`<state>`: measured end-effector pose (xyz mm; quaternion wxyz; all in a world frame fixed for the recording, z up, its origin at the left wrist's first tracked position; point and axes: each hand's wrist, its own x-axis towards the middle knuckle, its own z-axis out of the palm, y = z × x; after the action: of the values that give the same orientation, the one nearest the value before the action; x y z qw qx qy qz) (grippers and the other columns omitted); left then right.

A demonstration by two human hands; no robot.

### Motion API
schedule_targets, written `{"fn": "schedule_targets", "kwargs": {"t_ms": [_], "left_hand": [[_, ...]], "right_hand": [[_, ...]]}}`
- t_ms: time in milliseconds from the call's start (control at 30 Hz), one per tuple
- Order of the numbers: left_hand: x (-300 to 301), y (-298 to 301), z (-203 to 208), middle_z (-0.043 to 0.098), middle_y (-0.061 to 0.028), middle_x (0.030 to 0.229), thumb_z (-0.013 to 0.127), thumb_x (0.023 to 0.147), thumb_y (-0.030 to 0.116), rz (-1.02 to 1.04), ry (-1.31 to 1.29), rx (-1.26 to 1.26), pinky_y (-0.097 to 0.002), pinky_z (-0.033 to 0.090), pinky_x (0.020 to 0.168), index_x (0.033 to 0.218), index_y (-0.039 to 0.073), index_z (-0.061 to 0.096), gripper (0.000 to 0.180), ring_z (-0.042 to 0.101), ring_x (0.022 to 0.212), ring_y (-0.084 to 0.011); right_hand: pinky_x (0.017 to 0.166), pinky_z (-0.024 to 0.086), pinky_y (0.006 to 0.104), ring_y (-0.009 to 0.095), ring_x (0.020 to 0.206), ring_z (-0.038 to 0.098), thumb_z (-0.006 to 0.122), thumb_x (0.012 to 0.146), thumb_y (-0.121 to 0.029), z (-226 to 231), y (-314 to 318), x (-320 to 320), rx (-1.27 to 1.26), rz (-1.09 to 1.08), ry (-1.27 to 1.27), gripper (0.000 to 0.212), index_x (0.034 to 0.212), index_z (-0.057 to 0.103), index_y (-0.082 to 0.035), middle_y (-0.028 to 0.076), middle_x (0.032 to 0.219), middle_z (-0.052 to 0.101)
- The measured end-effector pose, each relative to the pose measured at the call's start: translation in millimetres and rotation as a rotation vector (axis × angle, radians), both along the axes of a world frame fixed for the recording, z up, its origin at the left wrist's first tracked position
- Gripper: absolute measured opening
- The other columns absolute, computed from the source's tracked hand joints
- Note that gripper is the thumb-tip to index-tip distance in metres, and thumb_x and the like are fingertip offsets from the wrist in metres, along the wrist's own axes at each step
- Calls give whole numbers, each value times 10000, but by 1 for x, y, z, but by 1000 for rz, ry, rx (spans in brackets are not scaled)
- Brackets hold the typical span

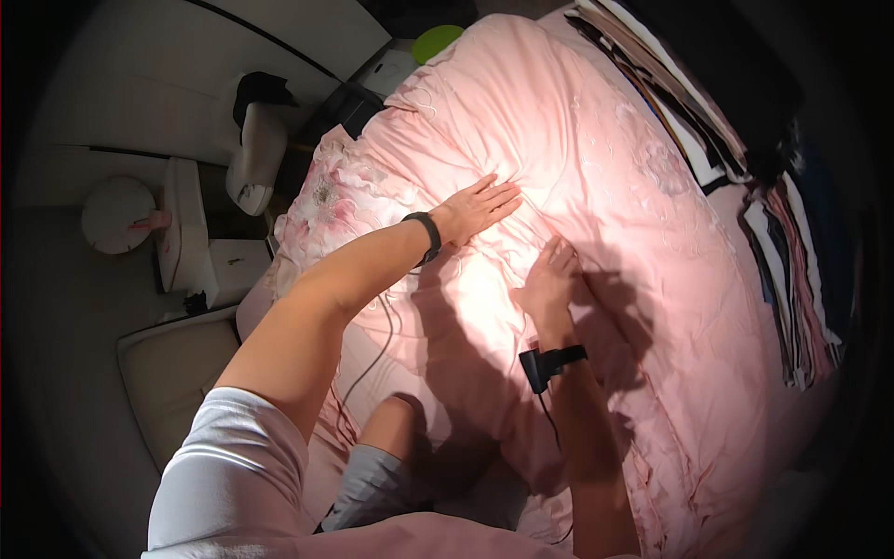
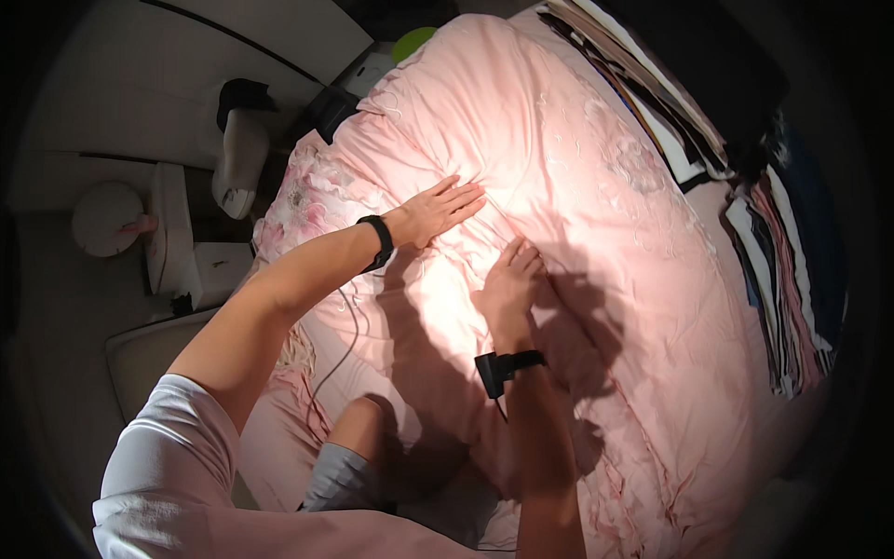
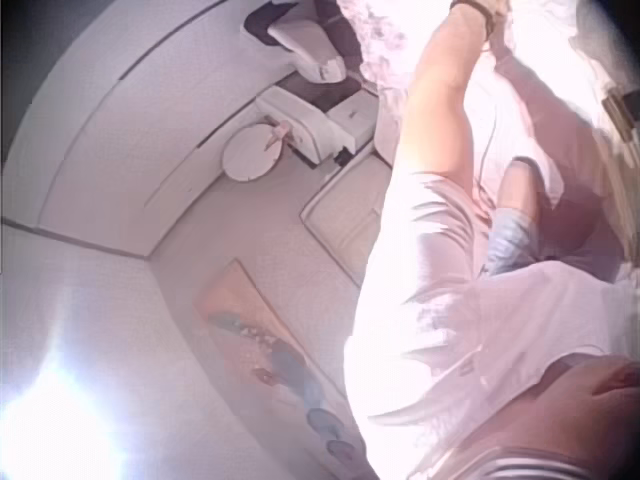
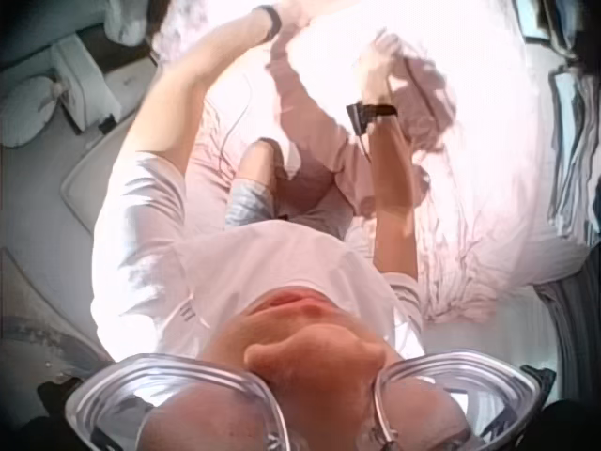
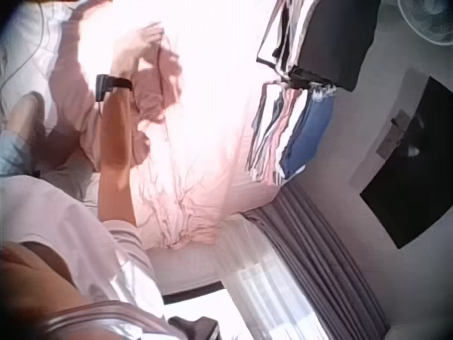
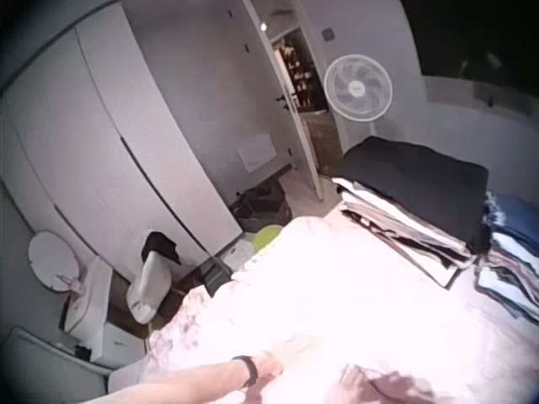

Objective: The person folds and adjusts a large pink duvet and two pink pillows on a bed, smoothing the surfaces by hand and arranging them next to a stack of folded laundry.

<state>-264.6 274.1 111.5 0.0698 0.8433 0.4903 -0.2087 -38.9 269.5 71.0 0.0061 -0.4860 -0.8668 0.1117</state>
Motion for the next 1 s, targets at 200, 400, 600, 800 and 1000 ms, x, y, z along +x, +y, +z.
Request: {"fn": "schedule_targets", "kwargs": {"t_ms": [200, 400, 600, 800, 1000], "left_hand": [[-31, 18, -60, 462, -213, 1386, 764, 595, 232, -61, -9, 119, -411, 340, 1094, 1364, -30, 426, 880, 436, 1306, -325], [-44, 32, -134, 671, -145, 917, 648, 722, 206, -122, -419, 283, -345, 496, 818, 966, 33, 640, 299, 638, 858, -301], [-128, 5, -74, 206, -230, 1603, 605, 840, 338, -102, -62, 129, -496, 94, 1236, 1551, -20, 143, 920, 184, 1506, -319], [-149, 25, -93, 645, -130, 1027, 639, 771, 227, -51, -587, 378, -367, 445, 957, 1021, 45, 664, 310, 601, 1043, -287], [-160, 31, -109, 599, -121, 931, 664, 715, 173, -38, -713, 275, -335, 451, 871, 906, 33, 630, 239, 581, 930, -267]], "right_hand": [[942, 457, 469, 377, 1040, 544, 735, 722, -227, -73, -2, -67, 107, -29, 15, 593, 1207, 510, 29, 211, 1100, 544], [777, 497, 449, 361, 878, 606, 668, 764, -140, -68, 12, -74, -68, -82, 235, 260, 979, 577, -27, 166, 929, 600], [1011, 410, 421, 377, 1130, 488, 871, 590, -248, -2, 11, -140, -99, -22, -94, 762, 1185, 488, 34, 214, 1122, 547], [971, 444, 408, 354, 1089, 532, 850, 574, -185, -55, 20, -212, -34, -6, -3, 698, 1151, 517, 26, 188, 1100, 567], [976, 452, 439, 383, 1100, 542, 801, 647, -219, -67, 39, -211, -310, -84, -4, 645, 1161, 513, 41, 194, 1156, 563]]}}
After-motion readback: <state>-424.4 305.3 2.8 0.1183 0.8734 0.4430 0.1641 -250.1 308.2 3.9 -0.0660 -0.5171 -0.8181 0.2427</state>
